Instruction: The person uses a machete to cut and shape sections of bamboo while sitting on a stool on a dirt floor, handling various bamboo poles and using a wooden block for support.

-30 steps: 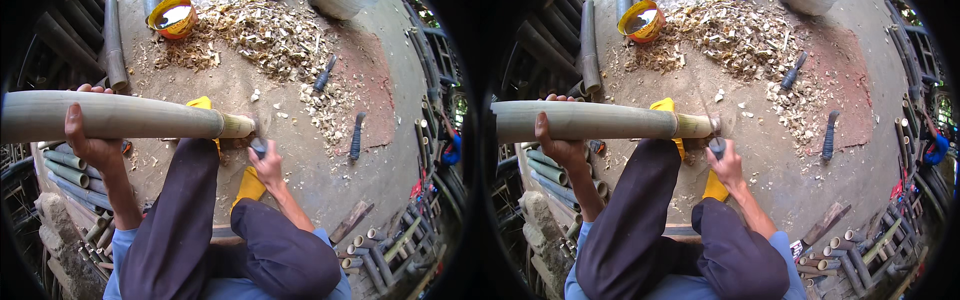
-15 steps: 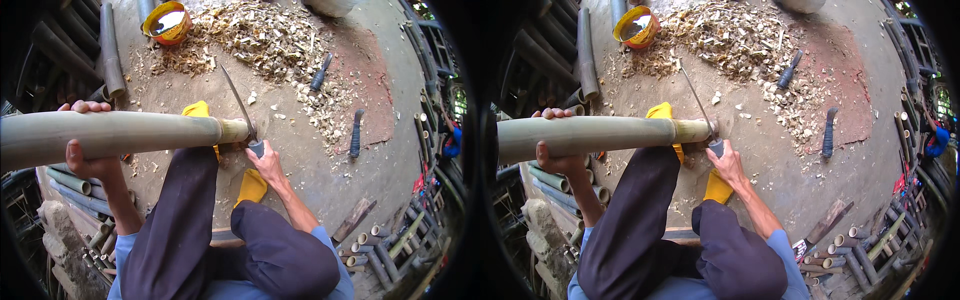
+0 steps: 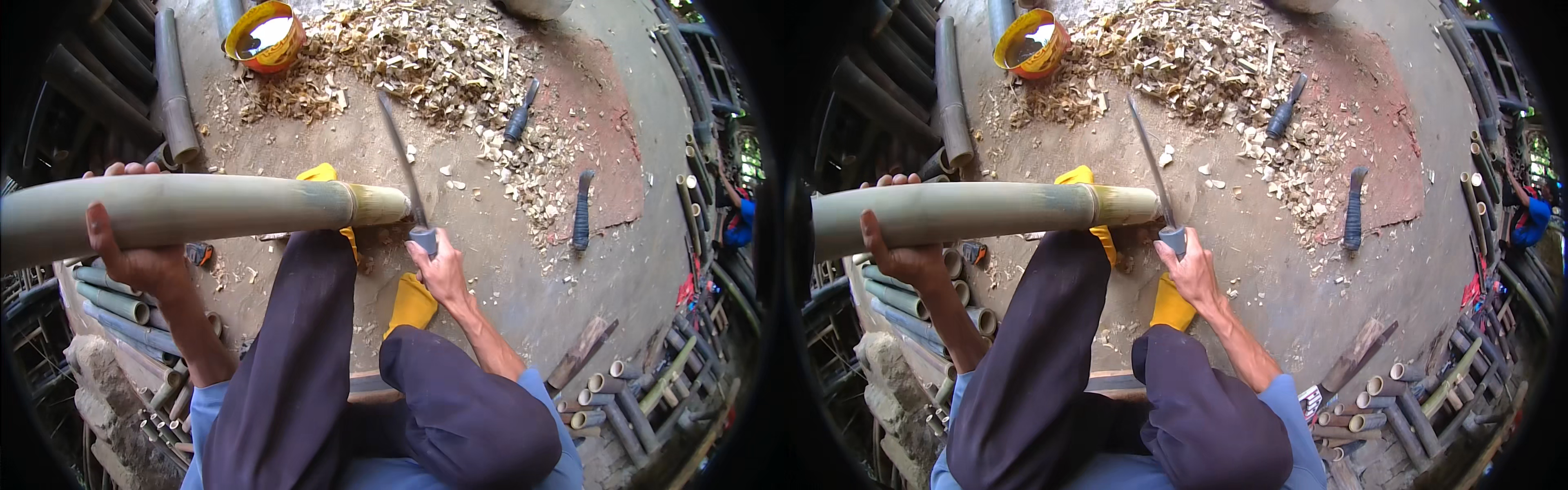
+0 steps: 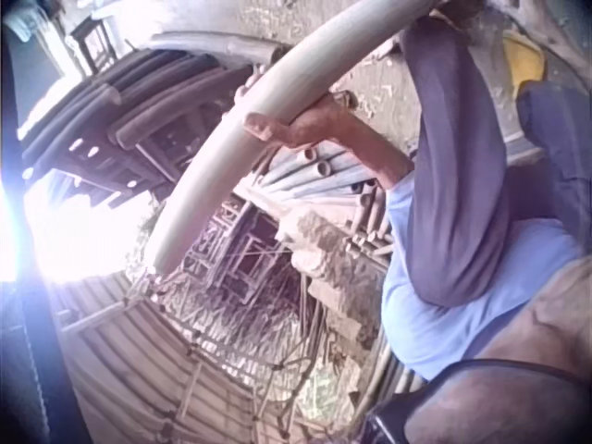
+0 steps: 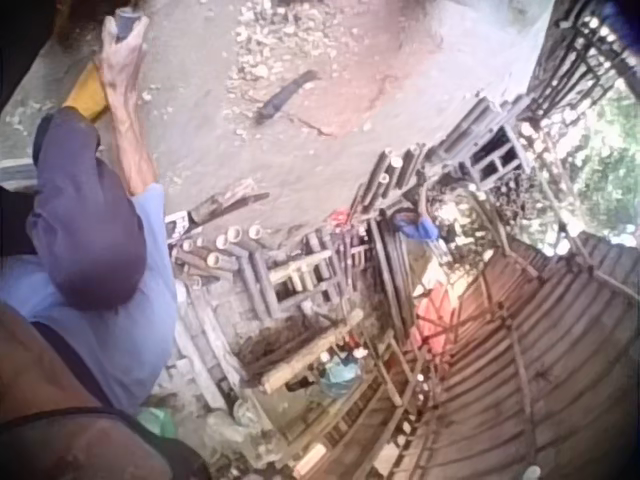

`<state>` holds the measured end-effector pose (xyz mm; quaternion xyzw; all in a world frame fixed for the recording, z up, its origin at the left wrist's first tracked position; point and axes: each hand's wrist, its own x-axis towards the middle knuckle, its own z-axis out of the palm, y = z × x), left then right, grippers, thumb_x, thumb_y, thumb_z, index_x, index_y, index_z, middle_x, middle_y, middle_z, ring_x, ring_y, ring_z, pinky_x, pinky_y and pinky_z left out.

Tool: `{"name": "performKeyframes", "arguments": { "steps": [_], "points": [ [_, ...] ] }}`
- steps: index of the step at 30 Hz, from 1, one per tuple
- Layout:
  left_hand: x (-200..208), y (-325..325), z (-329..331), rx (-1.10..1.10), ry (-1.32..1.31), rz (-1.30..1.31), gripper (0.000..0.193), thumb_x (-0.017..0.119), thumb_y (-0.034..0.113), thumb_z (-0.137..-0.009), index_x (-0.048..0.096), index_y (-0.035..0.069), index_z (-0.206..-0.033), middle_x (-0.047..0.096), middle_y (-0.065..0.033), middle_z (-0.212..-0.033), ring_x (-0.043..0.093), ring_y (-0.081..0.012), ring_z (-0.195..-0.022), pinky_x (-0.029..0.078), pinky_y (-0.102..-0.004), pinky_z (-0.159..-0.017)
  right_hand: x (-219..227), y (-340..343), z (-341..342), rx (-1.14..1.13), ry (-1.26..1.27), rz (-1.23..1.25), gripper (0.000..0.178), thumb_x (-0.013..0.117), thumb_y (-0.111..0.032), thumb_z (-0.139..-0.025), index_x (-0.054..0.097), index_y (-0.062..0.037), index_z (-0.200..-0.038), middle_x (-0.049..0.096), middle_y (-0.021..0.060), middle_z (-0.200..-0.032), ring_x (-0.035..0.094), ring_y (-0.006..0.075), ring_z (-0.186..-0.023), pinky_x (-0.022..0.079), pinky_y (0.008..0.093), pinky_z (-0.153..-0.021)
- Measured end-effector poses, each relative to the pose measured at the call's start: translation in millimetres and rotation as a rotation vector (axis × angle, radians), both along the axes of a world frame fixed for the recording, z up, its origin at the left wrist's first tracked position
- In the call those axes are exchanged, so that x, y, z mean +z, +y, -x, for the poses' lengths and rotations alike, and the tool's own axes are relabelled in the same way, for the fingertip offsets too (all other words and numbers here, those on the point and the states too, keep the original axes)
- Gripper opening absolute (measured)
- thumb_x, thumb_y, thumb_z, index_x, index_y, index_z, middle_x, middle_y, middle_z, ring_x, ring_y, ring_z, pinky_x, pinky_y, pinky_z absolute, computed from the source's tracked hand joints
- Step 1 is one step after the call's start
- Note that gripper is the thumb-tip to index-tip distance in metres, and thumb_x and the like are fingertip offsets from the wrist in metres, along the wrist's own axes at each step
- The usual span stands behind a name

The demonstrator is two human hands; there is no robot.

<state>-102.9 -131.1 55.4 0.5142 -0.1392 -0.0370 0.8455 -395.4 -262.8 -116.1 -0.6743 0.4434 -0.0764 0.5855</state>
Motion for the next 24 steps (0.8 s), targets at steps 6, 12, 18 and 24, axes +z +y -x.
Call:
{"name": "performKeyframes", "arguments": {
  "steps": [6,12,18,24],
  "points": [
    [-8.8,-0.7,3.0,-0.172,-0.074,0.021,0.052,0.053,0.026,-0.077,0.038,0.0,-0.12,0.044,-0.0164,-0.104,0.046,-0.0293,-0.1,0.037,-0.0461,-0.096,-3.9,7.2,9.1,-0.048,-0.236,0.517,0.036,0.063,-0.029,-0.084,0.049,-0.0006,-0.101,0.061,0.014,-0.067,0.066,0.0253,-0.066,0.051,0.0338,-0.052],
    [-5.5,9.9,-5.0,-0.181,-0.115,0.012,0.059,0.053,0.03,-0.073,0.037,0.001,-0.122,0.045,-0.0159,-0.103,0.046,-0.0287,-0.098,0.039,-0.0454,-0.092,12.5,0.3,0.1,-0.027,0.067,-0.186,0.04,0.062,-0.035,-0.083,0.049,0.0003,-0.098,0.06,0.0129,-0.067,0.066,0.0237,-0.067,0.05,0.0323,-0.053],
    [-13.3,-0.7,-6.7,-0.265,-0.188,-0.002,0.068,0.052,0.037,-0.068,0.036,0.002,-0.123,0.045,-0.015,-0.1,0.046,-0.0272,-0.095,0.04,-0.0434,-0.088,-8.4,0.7,11.3,0.025,-0.042,0.194,0.042,0.062,-0.035,-0.084,0.049,0.0033,-0.097,0.062,0.013,-0.067,0.065,0.0246,-0.064,0.05,0.0337,-0.052],
    [-3.3,9.8,-13.8,-0.343,-0.288,0.015,0.07,0.059,0.034,-0.064,0.037,-0.001,-0.121,0.042,-0.0139,-0.099,0.043,-0.0274,-0.096,0.034,-0.0432,-0.093,10.4,2.7,0.0,0.013,0.041,-0.144,0.035,0.062,-0.031,-0.084,0.052,0.0006,-0.096,0.063,0.0134,-0.071,0.065,0.0206,-0.065,0.049,0.0326,-0.052]
  ]
}}
